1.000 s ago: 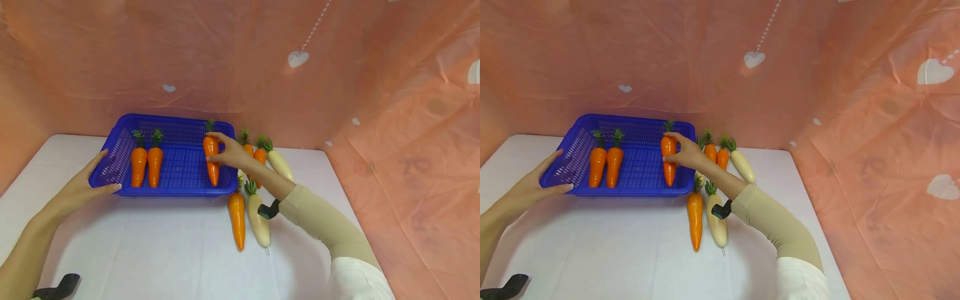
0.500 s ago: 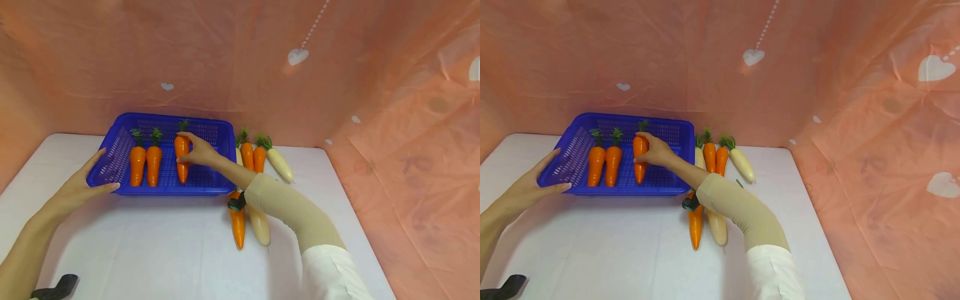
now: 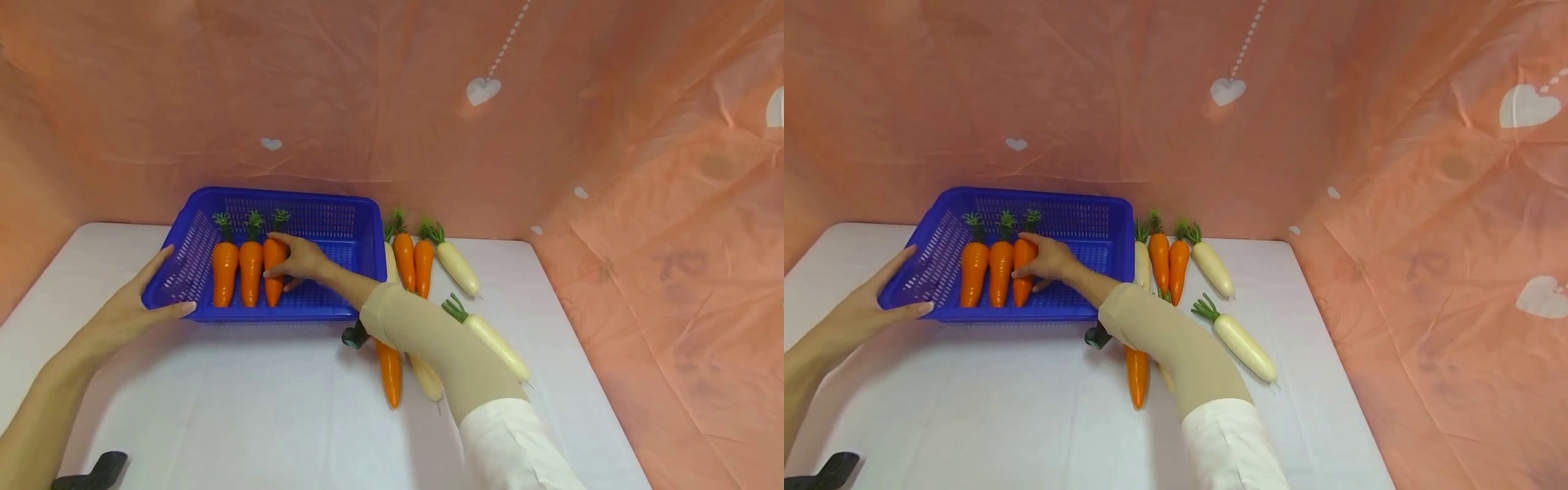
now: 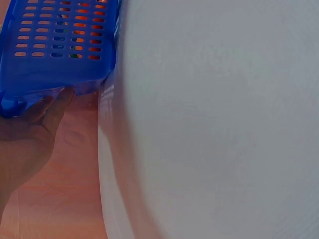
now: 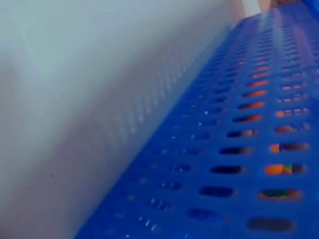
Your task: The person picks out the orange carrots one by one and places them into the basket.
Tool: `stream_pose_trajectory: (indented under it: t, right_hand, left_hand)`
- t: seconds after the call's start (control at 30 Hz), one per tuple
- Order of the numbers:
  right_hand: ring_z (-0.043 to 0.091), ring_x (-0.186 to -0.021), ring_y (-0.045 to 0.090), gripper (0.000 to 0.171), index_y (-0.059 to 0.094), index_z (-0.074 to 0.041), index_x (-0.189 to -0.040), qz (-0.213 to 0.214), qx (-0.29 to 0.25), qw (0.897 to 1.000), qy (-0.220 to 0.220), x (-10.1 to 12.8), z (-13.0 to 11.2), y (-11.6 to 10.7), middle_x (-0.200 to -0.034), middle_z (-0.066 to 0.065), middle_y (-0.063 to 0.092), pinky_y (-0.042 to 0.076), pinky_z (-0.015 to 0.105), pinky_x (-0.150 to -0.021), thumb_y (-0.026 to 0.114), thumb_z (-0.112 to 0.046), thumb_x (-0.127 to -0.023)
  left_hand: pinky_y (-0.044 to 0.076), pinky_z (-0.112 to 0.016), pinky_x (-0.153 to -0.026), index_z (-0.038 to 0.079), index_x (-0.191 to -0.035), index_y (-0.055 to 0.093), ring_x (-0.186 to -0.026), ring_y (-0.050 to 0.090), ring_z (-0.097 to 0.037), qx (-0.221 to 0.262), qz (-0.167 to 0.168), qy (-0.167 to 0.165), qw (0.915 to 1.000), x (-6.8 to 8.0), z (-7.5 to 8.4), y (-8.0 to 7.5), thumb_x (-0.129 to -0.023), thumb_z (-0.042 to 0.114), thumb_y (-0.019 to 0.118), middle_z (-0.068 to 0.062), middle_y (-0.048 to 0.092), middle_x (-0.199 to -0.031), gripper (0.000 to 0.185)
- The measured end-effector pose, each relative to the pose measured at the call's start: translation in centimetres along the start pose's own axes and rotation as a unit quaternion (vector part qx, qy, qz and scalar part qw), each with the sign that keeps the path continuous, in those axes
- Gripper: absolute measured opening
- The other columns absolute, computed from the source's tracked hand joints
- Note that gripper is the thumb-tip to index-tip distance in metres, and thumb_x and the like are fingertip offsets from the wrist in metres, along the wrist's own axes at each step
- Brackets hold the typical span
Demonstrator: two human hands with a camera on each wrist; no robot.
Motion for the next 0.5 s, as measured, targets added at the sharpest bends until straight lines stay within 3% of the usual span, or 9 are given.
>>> stream_pose_trajectory:
  t: [0.17,0.33,0.5]
  right_hand:
    - [0.021,-0.087,0.070,0.084,0.038,-0.027,-0.155,-0.004,0.044,0.999,-0.001,-0.1,0.2,0.6,-0.141,0.014,0.051,0.061,0.032,-0.061,0.079,-0.007,-0.084]
    - [0.021,-0.082,0.070,0.086,0.038,-0.027,-0.155,-0.008,0.037,0.999,0.001,0.0,0.2,0.5,-0.147,0.013,0.047,0.061,0.031,-0.063,0.080,-0.005,-0.083]
    - [0.028,-0.080,0.071,0.086,0.037,-0.026,-0.155,-0.019,0.045,0.999,-0.013,0.4,0.0,-0.7,-0.151,0.017,0.043,0.062,0.035,-0.068,0.079,-0.006,-0.083]
  left_hand:
    - [-0.002,-0.081,-0.104,0.032,-0.158,-0.014,-0.141,-0.010,-0.060,-0.008,0.000,-0.009,0.9999,0.1,0.1,-0.1,-0.095,0.031,0.065,-0.024,-0.014,-0.162,0.100]
    - [-0.003,-0.080,-0.104,0.029,-0.158,-0.013,-0.142,-0.010,-0.059,0.000,0.001,-0.005,1.0000,0.2,0.2,0.1,-0.096,0.029,0.065,-0.023,-0.013,-0.162,0.100]
    - [-0.003,-0.080,-0.105,0.029,-0.158,-0.013,-0.142,-0.010,-0.059,-0.001,0.002,-0.002,1.0000,0.1,0.2,0.2,-0.096,0.029,0.065,-0.022,-0.013,-0.163,0.100]
Point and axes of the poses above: each hand's wrist, its own x-axis away from the middle knuckle, its own y-axis out of the palm, z = x × y, the point moved 4 cm from there along -x, towards the middle knuckle
